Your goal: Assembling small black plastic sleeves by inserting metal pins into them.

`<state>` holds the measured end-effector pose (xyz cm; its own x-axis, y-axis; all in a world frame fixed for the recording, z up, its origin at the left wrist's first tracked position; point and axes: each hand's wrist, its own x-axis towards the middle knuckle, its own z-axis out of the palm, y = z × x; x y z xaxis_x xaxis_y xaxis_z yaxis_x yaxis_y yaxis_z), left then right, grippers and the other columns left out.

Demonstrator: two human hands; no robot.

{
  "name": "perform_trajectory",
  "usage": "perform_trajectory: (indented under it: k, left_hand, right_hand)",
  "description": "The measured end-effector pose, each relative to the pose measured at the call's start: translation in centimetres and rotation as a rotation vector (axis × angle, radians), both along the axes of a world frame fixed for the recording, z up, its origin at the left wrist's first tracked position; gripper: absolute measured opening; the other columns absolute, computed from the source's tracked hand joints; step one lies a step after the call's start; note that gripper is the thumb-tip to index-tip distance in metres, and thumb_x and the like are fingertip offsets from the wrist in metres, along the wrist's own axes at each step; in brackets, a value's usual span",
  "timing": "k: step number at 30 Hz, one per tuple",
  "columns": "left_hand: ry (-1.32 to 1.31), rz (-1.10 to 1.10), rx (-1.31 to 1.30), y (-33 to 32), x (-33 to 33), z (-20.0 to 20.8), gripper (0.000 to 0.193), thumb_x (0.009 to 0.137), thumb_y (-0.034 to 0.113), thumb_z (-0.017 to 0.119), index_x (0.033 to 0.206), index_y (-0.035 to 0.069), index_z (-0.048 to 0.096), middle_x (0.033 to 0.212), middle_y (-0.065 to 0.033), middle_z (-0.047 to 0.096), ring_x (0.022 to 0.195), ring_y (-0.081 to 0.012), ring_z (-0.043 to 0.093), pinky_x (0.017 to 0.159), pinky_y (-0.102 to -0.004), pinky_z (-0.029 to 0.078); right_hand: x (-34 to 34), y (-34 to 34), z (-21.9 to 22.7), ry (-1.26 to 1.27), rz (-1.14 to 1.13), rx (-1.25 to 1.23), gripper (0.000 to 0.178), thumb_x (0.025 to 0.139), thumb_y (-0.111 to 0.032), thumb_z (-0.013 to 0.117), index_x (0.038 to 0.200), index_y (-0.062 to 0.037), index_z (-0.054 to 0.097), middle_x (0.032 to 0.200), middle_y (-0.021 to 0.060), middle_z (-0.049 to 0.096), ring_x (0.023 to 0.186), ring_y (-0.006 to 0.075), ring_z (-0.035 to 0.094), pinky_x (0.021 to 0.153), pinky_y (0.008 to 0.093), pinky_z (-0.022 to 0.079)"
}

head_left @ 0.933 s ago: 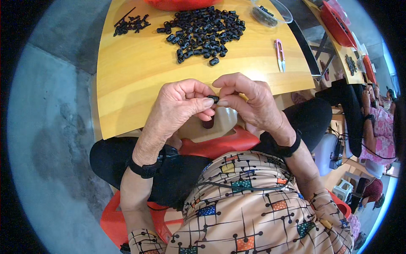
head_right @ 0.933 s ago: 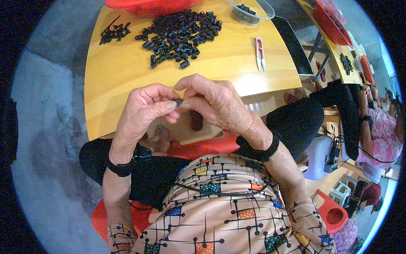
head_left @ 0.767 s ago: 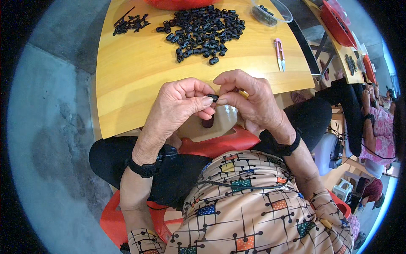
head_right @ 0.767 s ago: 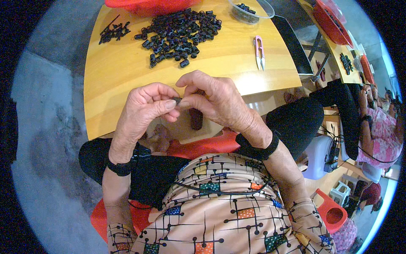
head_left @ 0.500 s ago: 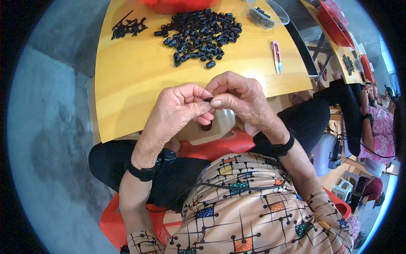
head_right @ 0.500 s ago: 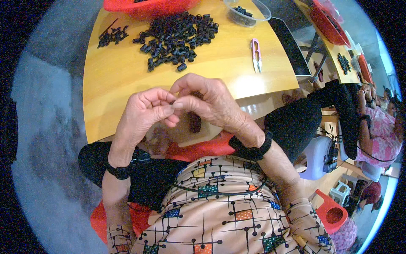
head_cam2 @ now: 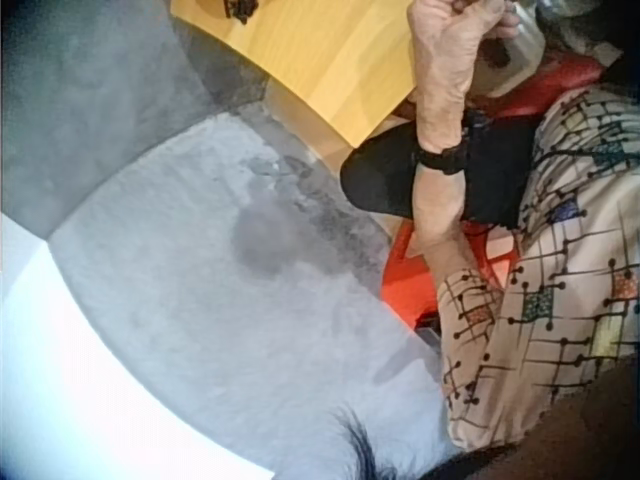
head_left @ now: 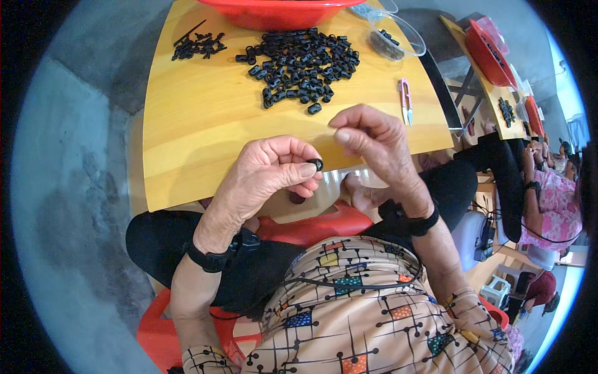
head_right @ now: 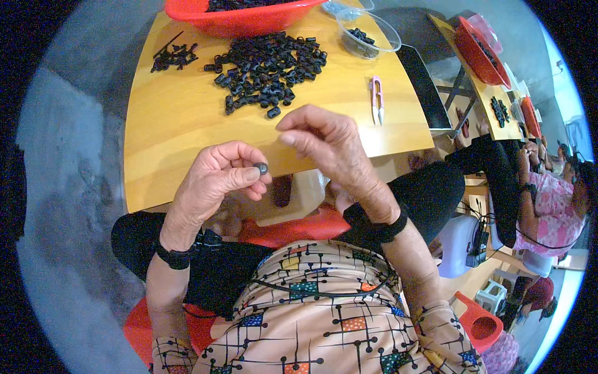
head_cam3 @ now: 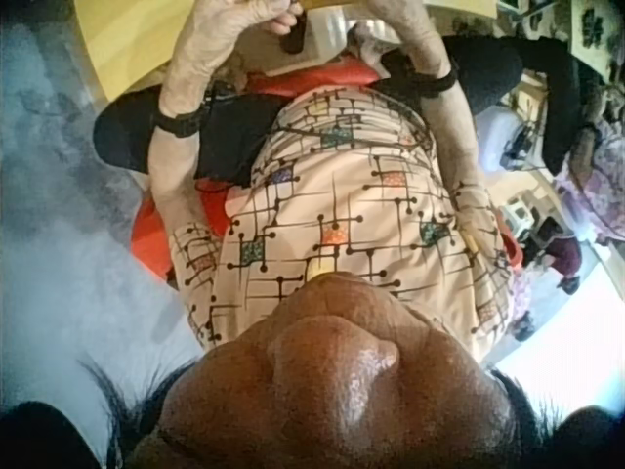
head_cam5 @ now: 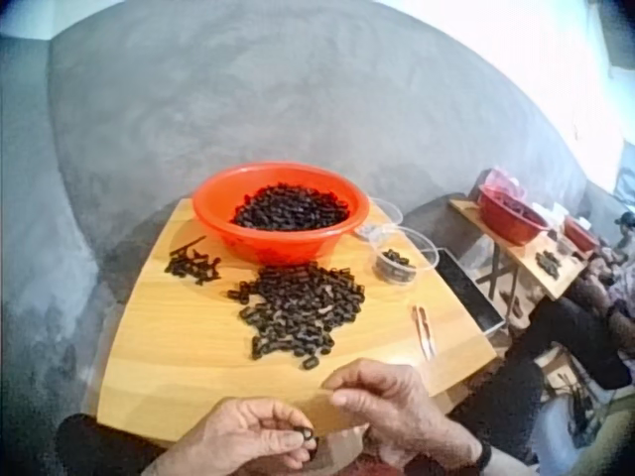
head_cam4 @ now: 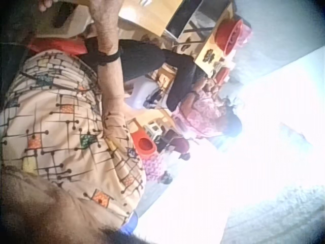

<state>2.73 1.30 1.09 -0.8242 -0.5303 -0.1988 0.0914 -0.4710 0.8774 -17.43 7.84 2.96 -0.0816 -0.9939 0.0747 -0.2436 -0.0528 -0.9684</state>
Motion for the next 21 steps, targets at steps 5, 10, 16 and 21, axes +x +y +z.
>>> perform_trajectory:
  k: [5,10,16,21]
  left_hand:
    - [0.038,0.017,0.002,-0.2,0.5,-0.1,0.015,0.084,0.009,0.062,0.095,0.0,0.059,0.08,-0.0081,0.064,0.068,-0.011,0.063,0.061,-0.0218,0.053]
    - [0.077,0.031,0.014,-0.5,0.7,-0.3,0.014,0.084,0.008,0.061,0.095,-0.001,0.058,0.079,-0.0087,0.064,0.07,-0.0109,0.063,0.062,-0.0211,0.053]
    - [0.028,0.069,-0.016,-0.5,0.6,-0.2,0.016,0.084,0.013,0.062,0.094,0.001,0.058,0.08,-0.0066,0.063,0.067,-0.0105,0.061,0.06,-0.022,0.053]
    - [0.042,0.058,-0.023,-0.5,0.5,-0.2,0.016,0.084,0.012,0.062,0.095,0.0,0.058,0.079,-0.0082,0.064,0.069,-0.01,0.062,0.062,-0.0209,0.052]
  right_hand:
    - [-1.9,-2.8,0.7,0.492,-0.084,-0.162,0.013,0.078,-0.008,0.064,0.089,-0.0016,0.062,0.075,0.0072,0.062,0.063,0.0141,0.057,0.059,0.0259,0.046]
    - [-3.0,-4.2,1.0,0.893,-0.107,-0.338,0.012,0.074,-0.007,0.065,0.085,-0.0029,0.062,0.078,0.0127,0.062,0.069,0.0272,0.062,0.063,0.0331,0.049]
    - [-2.6,-4.9,-1.2,0.683,-0.088,-0.178,0.015,0.072,-0.01,0.066,0.085,-0.0037,0.062,0.08,0.0131,0.063,0.073,0.0278,0.063,0.064,0.0352,0.049]
    - [-1.9,-5.6,-2.3,0.753,-0.131,-0.273,0.014,0.072,-0.01,0.065,0.086,-0.0059,0.062,0.077,0.0123,0.061,0.071,0.0305,0.061,0.064,0.0375,0.049]
